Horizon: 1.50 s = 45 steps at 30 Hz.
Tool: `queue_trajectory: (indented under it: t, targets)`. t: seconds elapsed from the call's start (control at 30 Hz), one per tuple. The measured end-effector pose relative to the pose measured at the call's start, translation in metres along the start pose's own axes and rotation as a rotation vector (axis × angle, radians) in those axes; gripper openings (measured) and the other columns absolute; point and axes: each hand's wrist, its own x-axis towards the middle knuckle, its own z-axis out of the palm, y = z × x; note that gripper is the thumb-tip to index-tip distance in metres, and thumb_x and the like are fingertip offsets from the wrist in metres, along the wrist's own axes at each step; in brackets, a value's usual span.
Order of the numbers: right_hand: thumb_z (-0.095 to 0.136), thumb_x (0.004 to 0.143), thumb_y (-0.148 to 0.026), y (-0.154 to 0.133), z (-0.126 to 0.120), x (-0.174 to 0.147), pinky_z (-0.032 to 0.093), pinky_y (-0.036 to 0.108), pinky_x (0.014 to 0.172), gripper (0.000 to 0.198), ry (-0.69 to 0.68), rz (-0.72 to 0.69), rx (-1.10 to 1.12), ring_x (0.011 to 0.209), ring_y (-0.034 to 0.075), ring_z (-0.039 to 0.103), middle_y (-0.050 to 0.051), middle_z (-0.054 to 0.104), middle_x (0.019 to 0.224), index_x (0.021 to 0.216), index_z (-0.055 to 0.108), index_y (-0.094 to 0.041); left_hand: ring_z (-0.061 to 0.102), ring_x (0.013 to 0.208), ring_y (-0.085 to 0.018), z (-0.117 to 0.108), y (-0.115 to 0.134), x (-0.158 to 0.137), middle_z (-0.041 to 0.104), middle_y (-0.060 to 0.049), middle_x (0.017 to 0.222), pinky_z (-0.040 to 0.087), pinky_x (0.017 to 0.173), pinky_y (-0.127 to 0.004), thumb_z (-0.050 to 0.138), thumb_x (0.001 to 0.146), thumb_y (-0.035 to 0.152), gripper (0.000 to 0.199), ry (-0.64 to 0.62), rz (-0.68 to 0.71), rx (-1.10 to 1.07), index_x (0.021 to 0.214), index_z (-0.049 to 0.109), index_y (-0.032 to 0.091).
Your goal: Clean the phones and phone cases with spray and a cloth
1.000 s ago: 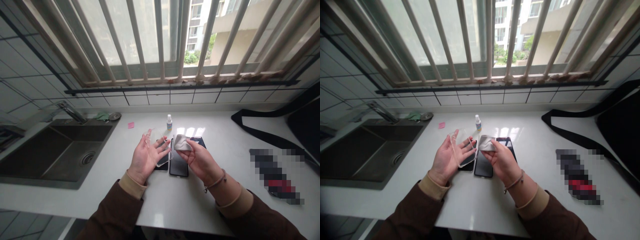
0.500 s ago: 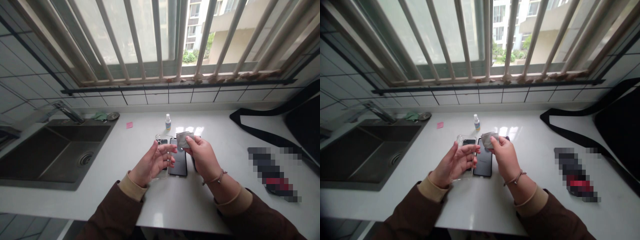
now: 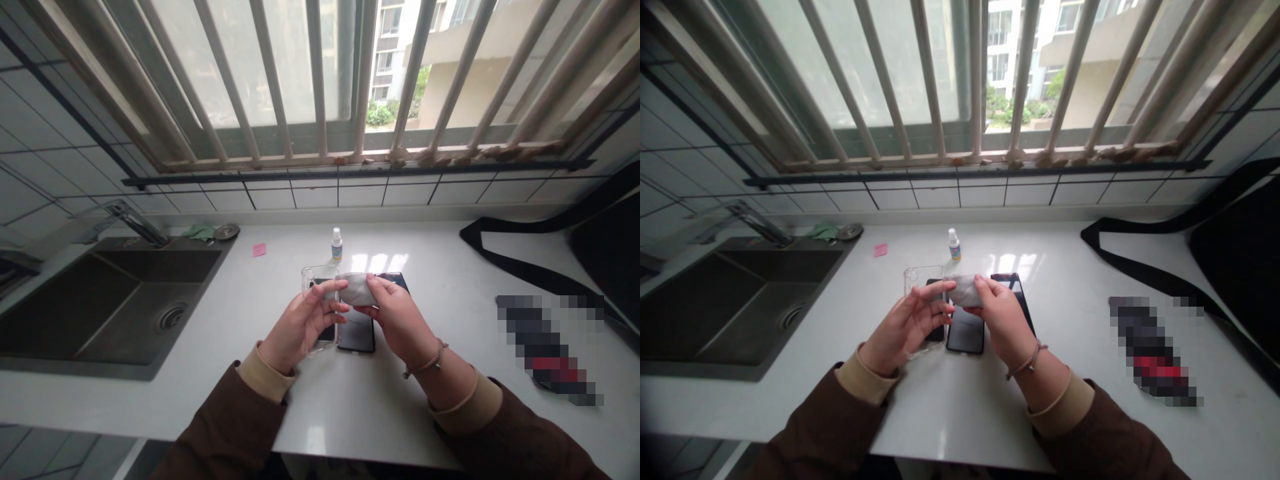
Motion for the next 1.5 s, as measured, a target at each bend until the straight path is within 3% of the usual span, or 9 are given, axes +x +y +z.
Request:
queue_trajectory:
  t: [0.17, 0.27, 0.5, 0.63, 0.77, 1.03, 1.17, 1.27, 1.5]
  targets:
    - [0.079, 0.088, -0.059, 0.000, -0.002, 0.002, 0.062, 0.035, 0.084, 0.046, -0.170, 0.096, 0.072, 0.097, 0.023, 0.075, 0.011, 0.081, 0.110, 0.110, 0.081, -0.018, 0.071, 0.101, -0.025, -0.005, 0.001, 0.001, 0.074, -0.019, 0.116, 0.060, 0.090, -0.037, 0.064, 0.098, 0.062, 0.064, -0.030, -0.095, -0.104, 0.134, 0.073, 0.009]
    - [0.087, 0.082, -0.052, 0.002, -0.006, 0.006, 0.063, 0.033, 0.083, 0.044, -0.049, 0.041, 0.100, 0.094, 0.023, 0.076, 0.011, 0.082, 0.111, 0.108, 0.080, -0.017, 0.072, 0.096, -0.024, -0.006, 0.003, 0.005, 0.072, -0.020, 0.119, 0.061, 0.084, -0.036, 0.049, 0.103, 0.067, 0.070, -0.007, -0.144, -0.141, 0.133, 0.071, 0.007]
    - [0.065, 0.103, -0.041, 0.000, -0.017, 0.003, 0.061, 0.048, 0.106, 0.032, 0.227, -0.551, -0.582, 0.116, 0.030, 0.077, 0.009, 0.081, 0.124, 0.126, 0.079, -0.024, 0.076, 0.088, -0.027, 0.002, -0.001, 0.004, 0.072, -0.016, 0.117, 0.062, 0.079, -0.046, 0.034, 0.105, 0.070, 0.071, -0.086, -0.265, -0.122, 0.167, 0.028, 0.036]
    - [0.053, 0.105, -0.015, 0.011, -0.010, -0.004, 0.055, 0.045, 0.118, 0.044, -0.090, -0.882, -0.985, 0.138, 0.027, 0.065, 0.008, 0.066, 0.149, 0.146, 0.067, -0.025, 0.075, 0.092, -0.026, 0.007, -0.008, 0.003, 0.072, -0.016, 0.117, 0.061, 0.083, -0.043, 0.037, 0.108, 0.064, 0.064, -0.087, -0.226, -0.129, 0.164, 0.040, 0.032]
    - [0.050, 0.102, -0.004, 0.023, 0.001, -0.009, 0.052, 0.044, 0.121, 0.052, -0.283, -1.025, -1.099, 0.142, 0.025, 0.061, 0.013, 0.063, 0.152, 0.150, 0.062, -0.017, 0.074, 0.102, -0.025, 0.008, -0.011, 0.008, 0.069, -0.015, 0.133, 0.063, 0.083, -0.039, 0.038, 0.110, 0.057, 0.057, 0.114, -0.125, -0.134, 0.162, 0.044, 0.032]
    - [0.051, 0.102, -0.005, 0.019, 0.014, -0.028, 0.049, 0.034, 0.123, 0.038, -0.646, -1.127, -1.055, 0.137, 0.021, 0.065, 0.012, 0.072, 0.141, 0.134, 0.071, -0.012, 0.074, 0.082, -0.023, -0.008, -0.005, 0.016, 0.071, -0.010, 0.097, 0.064, 0.079, -0.043, 0.032, 0.109, 0.063, 0.065, 0.316, -0.026, -0.133, 0.167, 0.029, 0.035]
    - [0.054, 0.103, -0.008, 0.010, 0.018, -0.038, 0.056, 0.030, 0.114, 0.035, -0.758, -0.960, -0.840, 0.128, 0.018, 0.072, 0.008, 0.078, 0.133, 0.132, 0.072, -0.018, 0.075, 0.083, -0.024, -0.015, -0.002, 0.019, 0.072, -0.011, 0.097, 0.064, 0.080, -0.044, 0.030, 0.109, 0.063, 0.064, 0.373, -0.023, -0.151, 0.165, 0.032, 0.033]
    - [0.057, 0.105, -0.015, 0.003, 0.016, -0.040, 0.064, 0.029, 0.098, 0.034, -0.628, -0.737, -0.669, 0.111, 0.018, 0.079, 0.004, 0.081, 0.124, 0.132, 0.073, -0.025, 0.075, 0.082, -0.024, -0.014, 0.000, 0.017, 0.073, -0.012, 0.098, 0.064, 0.078, -0.043, 0.035, 0.108, 0.062, 0.062, 0.371, -0.063, -0.187, 0.161, 0.040, 0.031]
    - [0.055, 0.108, -0.046, -0.007, -0.008, -0.010, 0.063, 0.047, 0.099, 0.040, 0.241, -0.510, -0.379, 0.111, 0.028, 0.077, 0.010, 0.081, 0.119, 0.132, 0.075, -0.020, 0.078, 0.086, -0.029, -0.001, 0.006, 0.009, 0.075, -0.022, 0.106, 0.064, 0.080, -0.046, 0.035, 0.107, 0.065, 0.068, 0.144, -0.228, -0.124, 0.160, 0.036, 0.023]
